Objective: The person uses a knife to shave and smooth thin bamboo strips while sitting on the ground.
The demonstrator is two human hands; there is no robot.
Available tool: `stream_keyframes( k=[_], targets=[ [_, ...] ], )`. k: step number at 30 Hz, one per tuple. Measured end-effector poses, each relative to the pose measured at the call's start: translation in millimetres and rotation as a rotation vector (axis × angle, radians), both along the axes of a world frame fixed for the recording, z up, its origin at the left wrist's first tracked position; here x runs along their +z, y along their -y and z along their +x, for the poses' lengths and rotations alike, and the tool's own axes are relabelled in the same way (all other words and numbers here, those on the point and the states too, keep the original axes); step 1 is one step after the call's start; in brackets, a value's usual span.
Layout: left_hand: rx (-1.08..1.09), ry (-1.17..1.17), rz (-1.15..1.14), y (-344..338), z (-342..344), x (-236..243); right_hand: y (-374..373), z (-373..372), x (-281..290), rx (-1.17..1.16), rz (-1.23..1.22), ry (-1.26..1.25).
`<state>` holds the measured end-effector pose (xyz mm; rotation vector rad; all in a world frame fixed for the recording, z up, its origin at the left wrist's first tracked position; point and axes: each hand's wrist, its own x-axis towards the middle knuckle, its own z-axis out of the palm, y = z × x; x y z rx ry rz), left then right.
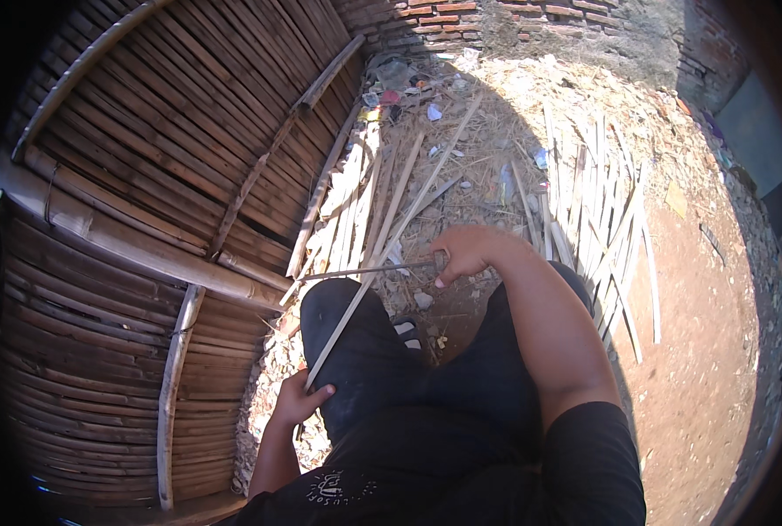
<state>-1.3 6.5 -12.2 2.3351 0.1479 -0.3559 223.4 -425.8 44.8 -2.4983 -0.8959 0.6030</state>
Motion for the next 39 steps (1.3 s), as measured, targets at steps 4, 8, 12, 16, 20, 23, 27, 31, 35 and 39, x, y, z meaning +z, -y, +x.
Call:
stream_keyframes(
  k=[4,8,12,16,20,23,27,31,35,39],
  targets=[
    [-0.013,-0.030,0.004,4.6,1.5,6.9,50.5,17.9,10.6,-0.594,0.132,-0.052],
    [-0.029,-0.021,-0.002,9.6,4.0,12.5,66.8,20.4,-3.7,-0.822,0.256,0.097],
    [-0.012,-0.019,-0.015,6.3,1.7,6.0,45.1,18.1,-12.0,-0.483,0.148,0.131],
    [-0.006,-0.014,-0.018,10.5,1.4,16.3,-4.8,-2.0,0.9,-0.161,-0.010,0.063],
    [-0.023,-0.032,0.028,4.9,2.7,7.1,-32.6,-17.1,3.3,-0.002,-0.031,0.007],
    [-0.027,-0.018,0.039,-0.8,0.5,0.2,-23.4,-18.6,10.4,-0.008,-0.017,0.040],
    [-0.035,-0.018,0.042,4.0,1.4,8.6,26.7,7.7,9.5,-0.364,0.008,0.044],
    [-0.026,-0.018,-0.009,6.5,4.3,8.3,62.0,20.8,11.8,-0.815,0.116,0.079],
    [-0.020,-0.017,0.027,6.2,3.2,8.8,47.7,14.3,4.8,-0.699,0.136,0.107],
    [-0.001,-0.007,0.017,7.2,1.5,10.5,8.3,1.8,7.7,-0.274,-0.034,0.084]
  ],
)
